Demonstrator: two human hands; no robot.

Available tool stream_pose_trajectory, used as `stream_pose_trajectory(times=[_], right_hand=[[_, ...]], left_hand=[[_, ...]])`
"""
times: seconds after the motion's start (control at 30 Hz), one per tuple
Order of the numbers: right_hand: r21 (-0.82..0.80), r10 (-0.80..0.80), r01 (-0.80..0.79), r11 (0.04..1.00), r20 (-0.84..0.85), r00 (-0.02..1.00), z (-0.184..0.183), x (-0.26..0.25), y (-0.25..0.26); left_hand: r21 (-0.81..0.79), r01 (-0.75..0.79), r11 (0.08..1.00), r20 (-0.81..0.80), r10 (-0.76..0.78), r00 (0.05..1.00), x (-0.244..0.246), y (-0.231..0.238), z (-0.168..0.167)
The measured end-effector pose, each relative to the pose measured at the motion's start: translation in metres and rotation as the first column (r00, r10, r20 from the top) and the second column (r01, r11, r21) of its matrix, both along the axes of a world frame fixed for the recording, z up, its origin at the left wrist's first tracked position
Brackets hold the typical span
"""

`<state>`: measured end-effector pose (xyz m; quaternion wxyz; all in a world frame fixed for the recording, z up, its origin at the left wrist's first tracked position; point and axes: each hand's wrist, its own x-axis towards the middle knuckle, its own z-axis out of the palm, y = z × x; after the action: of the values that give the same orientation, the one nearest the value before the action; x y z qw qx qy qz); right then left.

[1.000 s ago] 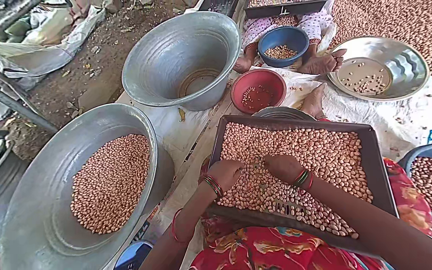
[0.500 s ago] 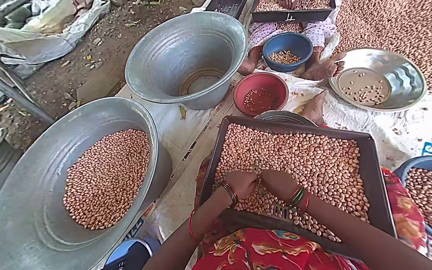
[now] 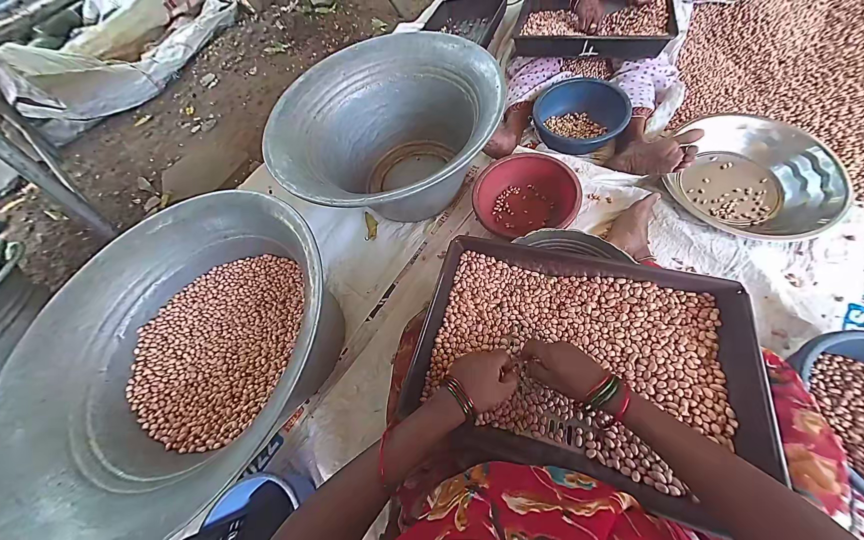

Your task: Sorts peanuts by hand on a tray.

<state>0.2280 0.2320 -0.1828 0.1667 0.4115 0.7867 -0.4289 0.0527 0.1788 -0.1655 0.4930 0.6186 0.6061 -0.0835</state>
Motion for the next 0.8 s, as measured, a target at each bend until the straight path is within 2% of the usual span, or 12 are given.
stream_pose_trajectory(times=[0.03,0.07,0.1,0.17,0.2,0.23,0.27,0.33,0.4,0.47,0.57,0.8], right_hand=[[-0.045,-0.135,0.13,0.99,-0.107,0.985,0.0,0.008,0.004],[-0.13,-0.283,0.261,0.957,-0.203,0.937,0.0,0.014,0.008],[-0.245,-0.415,0.356,0.902,-0.264,0.87,0.001,0.019,0.011],[-0.483,-0.589,0.42,0.768,-0.278,0.759,0.009,0.018,0.018],[-0.528,-0.621,0.426,0.735,-0.27,0.736,0.01,0.014,0.019],[-0.519,-0.612,0.424,0.742,-0.266,0.745,0.01,0.007,0.018],[-0.463,-0.563,0.41,0.785,-0.261,0.784,0.008,-0.002,0.016],[-0.262,-0.355,0.295,0.919,-0.223,0.908,0.003,-0.02,0.011],[-0.078,-0.121,0.115,0.99,-0.068,0.99,0.005,-0.039,0.006],[0.05,0.024,-0.029,0.998,0.091,0.996,0.002,-0.052,0.001],[0.143,0.098,-0.127,0.982,0.192,0.976,0.004,-0.06,-0.004],[0.128,0.217,-0.248,0.96,0.212,0.953,-0.002,-0.062,-0.003]], left_hand=[[0.054,-0.187,0.981,0.189,0.174,0.966,-0.015,-0.003,0.0],[0.068,-0.372,0.926,0.406,0.315,0.858,-0.029,-0.007,-0.002],[0.023,-0.521,0.853,0.614,0.399,0.681,-0.041,-0.011,-0.008],[-0.145,-0.589,0.795,0.841,0.412,0.349,-0.063,-0.013,-0.017],[-0.181,-0.558,0.81,0.873,0.393,0.289,-0.071,-0.013,-0.021],[-0.18,-0.552,0.814,0.868,0.396,0.3,-0.073,-0.013,-0.022],[-0.128,-0.586,0.8,0.818,0.419,0.393,-0.069,-0.014,-0.019],[0.086,-0.524,0.847,0.52,0.411,0.749,-0.055,-0.013,-0.007],[0.116,-0.268,0.956,0.159,0.249,0.955,-0.042,-0.008,0.002],[0.071,-0.077,0.995,-0.052,0.081,0.995,-0.032,-0.005,0.0],[-0.026,0.085,0.996,-0.212,-0.089,0.973,-0.02,-0.002,0.0],[-0.103,0.176,0.979,-0.342,-0.201,0.918,-0.001,-0.004,0.004]])
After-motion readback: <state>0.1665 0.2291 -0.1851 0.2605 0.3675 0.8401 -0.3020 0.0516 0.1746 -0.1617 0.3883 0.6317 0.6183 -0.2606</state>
